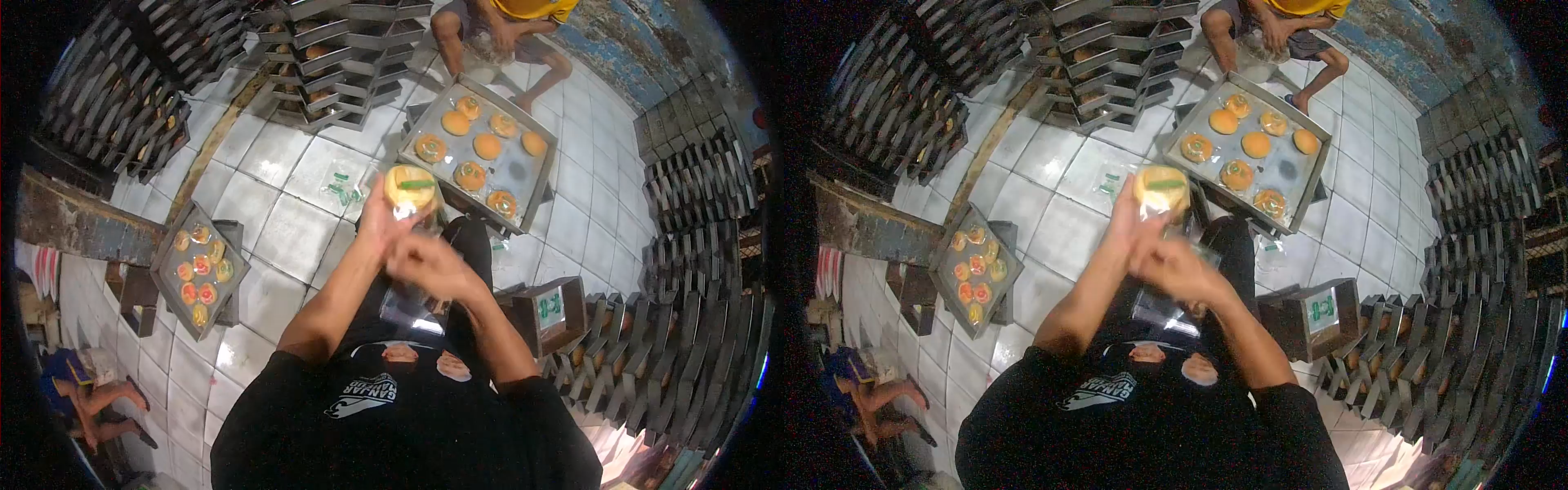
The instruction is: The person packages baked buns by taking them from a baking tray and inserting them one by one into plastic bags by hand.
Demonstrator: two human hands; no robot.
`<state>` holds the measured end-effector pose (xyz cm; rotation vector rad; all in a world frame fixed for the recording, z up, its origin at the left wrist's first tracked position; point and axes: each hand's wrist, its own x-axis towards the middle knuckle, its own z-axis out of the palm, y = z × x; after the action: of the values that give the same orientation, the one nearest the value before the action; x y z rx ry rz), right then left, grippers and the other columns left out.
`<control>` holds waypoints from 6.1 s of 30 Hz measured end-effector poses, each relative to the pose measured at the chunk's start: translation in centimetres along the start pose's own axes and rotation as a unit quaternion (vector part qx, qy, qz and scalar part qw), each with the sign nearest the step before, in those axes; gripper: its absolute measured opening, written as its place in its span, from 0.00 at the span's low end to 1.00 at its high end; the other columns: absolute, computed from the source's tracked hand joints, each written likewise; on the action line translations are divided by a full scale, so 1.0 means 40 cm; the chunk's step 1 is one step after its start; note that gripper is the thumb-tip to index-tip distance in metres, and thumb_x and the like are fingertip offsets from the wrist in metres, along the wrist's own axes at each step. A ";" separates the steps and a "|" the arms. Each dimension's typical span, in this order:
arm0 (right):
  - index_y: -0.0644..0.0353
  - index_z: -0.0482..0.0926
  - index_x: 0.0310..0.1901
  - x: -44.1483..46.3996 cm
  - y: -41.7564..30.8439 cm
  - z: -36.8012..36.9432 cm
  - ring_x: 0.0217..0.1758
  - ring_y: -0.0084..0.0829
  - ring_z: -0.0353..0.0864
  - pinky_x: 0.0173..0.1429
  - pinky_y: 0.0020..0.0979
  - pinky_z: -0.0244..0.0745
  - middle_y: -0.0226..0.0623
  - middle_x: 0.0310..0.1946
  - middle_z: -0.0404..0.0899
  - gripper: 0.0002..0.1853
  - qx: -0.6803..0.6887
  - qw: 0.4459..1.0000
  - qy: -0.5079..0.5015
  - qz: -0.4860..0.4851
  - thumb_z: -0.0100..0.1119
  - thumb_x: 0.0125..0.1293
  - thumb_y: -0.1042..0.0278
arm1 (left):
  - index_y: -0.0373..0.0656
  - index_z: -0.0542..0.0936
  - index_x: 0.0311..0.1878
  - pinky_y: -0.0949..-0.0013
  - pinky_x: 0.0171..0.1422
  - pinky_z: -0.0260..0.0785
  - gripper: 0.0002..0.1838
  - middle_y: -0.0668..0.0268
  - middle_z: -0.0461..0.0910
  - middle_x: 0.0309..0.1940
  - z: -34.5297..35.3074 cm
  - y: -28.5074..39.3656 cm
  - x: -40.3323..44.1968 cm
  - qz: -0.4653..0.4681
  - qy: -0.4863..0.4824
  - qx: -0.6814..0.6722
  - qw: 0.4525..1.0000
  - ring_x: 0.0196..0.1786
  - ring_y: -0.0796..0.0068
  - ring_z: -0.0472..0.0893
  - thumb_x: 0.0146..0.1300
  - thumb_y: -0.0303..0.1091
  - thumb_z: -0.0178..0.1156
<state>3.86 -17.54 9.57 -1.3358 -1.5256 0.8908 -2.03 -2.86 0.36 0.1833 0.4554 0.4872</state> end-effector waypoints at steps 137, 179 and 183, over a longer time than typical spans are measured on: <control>0.67 0.69 0.70 -0.013 0.079 0.001 0.75 0.56 0.69 0.81 0.61 0.54 0.57 0.65 0.75 0.31 -0.331 0.929 0.167 -0.001 0.57 0.64 0.80 | 0.42 0.68 0.73 0.55 0.76 0.66 0.26 0.59 0.76 0.67 0.023 -0.063 -0.122 0.127 -0.039 0.143 0.981 0.70 0.62 0.75 0.83 0.50 0.46; 0.62 0.77 0.29 0.043 0.172 -0.162 0.26 0.16 0.66 0.29 0.28 0.63 0.25 0.20 0.70 0.21 0.066 0.923 0.340 0.168 0.57 0.79 0.57 | 0.34 0.84 0.41 0.73 0.50 0.71 0.13 0.67 0.82 0.37 0.037 0.035 -0.076 0.239 0.100 0.317 0.912 0.41 0.78 0.78 0.78 0.34 0.58; 0.60 0.77 0.28 -0.015 0.123 -0.137 0.25 0.14 0.65 0.28 0.24 0.61 0.21 0.21 0.70 0.21 0.104 0.933 0.284 0.196 0.57 0.80 0.55 | 0.35 0.80 0.36 0.72 0.53 0.67 0.13 0.70 0.77 0.40 0.003 0.046 -0.113 0.445 0.053 0.484 0.752 0.46 0.79 0.74 0.77 0.32 0.58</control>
<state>10.71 -17.56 6.78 -1.5905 -0.7129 0.7827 -6.29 -3.47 2.68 1.4448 0.6958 1.1743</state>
